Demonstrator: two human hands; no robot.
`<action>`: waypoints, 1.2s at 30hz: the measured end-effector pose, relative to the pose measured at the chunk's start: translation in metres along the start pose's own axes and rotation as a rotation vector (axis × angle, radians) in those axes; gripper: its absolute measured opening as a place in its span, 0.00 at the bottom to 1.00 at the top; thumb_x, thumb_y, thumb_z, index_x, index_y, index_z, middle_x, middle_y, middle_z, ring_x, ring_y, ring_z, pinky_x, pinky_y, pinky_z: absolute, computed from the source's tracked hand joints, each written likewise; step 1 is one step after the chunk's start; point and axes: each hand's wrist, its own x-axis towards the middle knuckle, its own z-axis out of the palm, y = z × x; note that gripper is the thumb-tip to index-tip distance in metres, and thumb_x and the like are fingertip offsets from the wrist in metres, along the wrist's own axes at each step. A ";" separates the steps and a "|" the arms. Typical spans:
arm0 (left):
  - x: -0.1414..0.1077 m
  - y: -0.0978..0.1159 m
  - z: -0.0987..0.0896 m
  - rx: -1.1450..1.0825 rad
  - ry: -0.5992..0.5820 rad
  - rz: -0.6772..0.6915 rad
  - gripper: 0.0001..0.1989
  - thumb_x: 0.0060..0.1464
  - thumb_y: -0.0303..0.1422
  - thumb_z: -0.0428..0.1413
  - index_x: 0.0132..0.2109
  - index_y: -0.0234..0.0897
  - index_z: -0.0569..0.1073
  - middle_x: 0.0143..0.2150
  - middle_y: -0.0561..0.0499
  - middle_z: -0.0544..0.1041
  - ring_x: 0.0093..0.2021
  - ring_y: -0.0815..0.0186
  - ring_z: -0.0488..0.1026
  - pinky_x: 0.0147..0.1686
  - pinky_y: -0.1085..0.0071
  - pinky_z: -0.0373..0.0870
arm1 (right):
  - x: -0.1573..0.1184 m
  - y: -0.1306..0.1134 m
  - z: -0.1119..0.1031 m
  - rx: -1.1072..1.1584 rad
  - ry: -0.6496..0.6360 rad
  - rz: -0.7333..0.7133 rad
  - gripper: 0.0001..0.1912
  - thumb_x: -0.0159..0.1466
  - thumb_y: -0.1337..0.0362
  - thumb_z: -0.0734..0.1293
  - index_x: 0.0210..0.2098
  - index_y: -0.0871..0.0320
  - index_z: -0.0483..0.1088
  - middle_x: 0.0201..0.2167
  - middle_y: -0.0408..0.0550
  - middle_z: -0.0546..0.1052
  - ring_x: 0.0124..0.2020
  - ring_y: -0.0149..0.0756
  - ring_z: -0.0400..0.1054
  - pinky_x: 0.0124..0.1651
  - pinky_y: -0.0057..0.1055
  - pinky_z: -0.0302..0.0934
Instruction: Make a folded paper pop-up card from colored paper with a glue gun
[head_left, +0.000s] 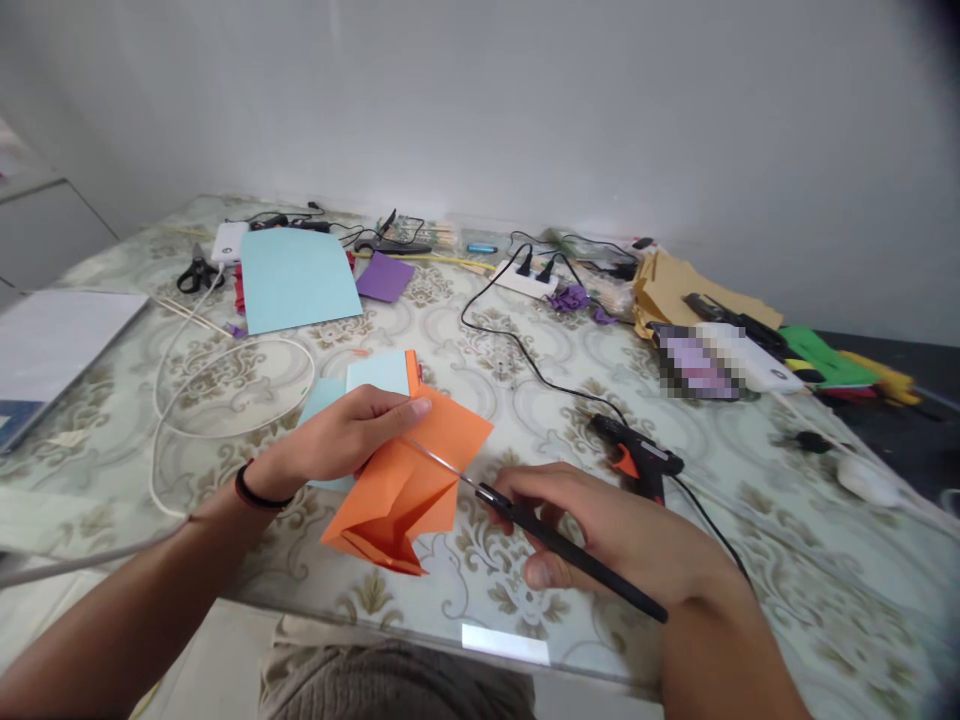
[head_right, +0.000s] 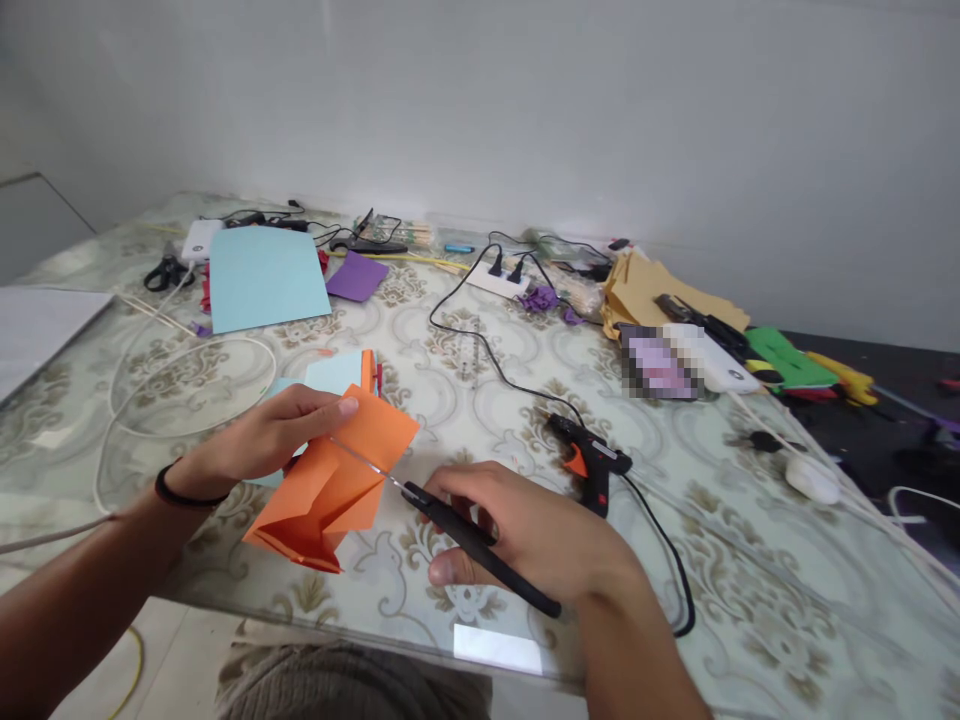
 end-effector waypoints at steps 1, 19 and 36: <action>0.000 0.000 0.000 -0.008 -0.002 -0.003 0.30 0.67 0.57 0.52 0.26 0.38 0.65 0.20 0.57 0.60 0.18 0.73 0.55 0.16 0.75 0.49 | 0.000 0.000 0.000 0.000 -0.008 0.007 0.35 0.64 0.30 0.68 0.40 0.60 0.75 0.34 0.50 0.77 0.31 0.38 0.68 0.35 0.32 0.62; 0.002 -0.001 -0.007 -0.118 0.060 0.101 0.16 0.67 0.46 0.58 0.47 0.37 0.76 0.31 0.53 0.77 0.29 0.68 0.74 0.30 0.73 0.72 | 0.002 0.007 -0.005 0.050 0.013 0.023 0.32 0.65 0.34 0.69 0.40 0.60 0.74 0.33 0.47 0.75 0.30 0.35 0.67 0.33 0.30 0.61; 0.004 -0.004 -0.010 -0.009 0.137 0.140 0.14 0.64 0.42 0.62 0.36 0.34 0.80 0.21 0.56 0.73 0.20 0.71 0.72 0.19 0.80 0.68 | 0.003 0.004 -0.007 -0.010 -0.022 0.051 0.34 0.62 0.30 0.70 0.35 0.59 0.73 0.28 0.43 0.72 0.27 0.33 0.63 0.30 0.28 0.57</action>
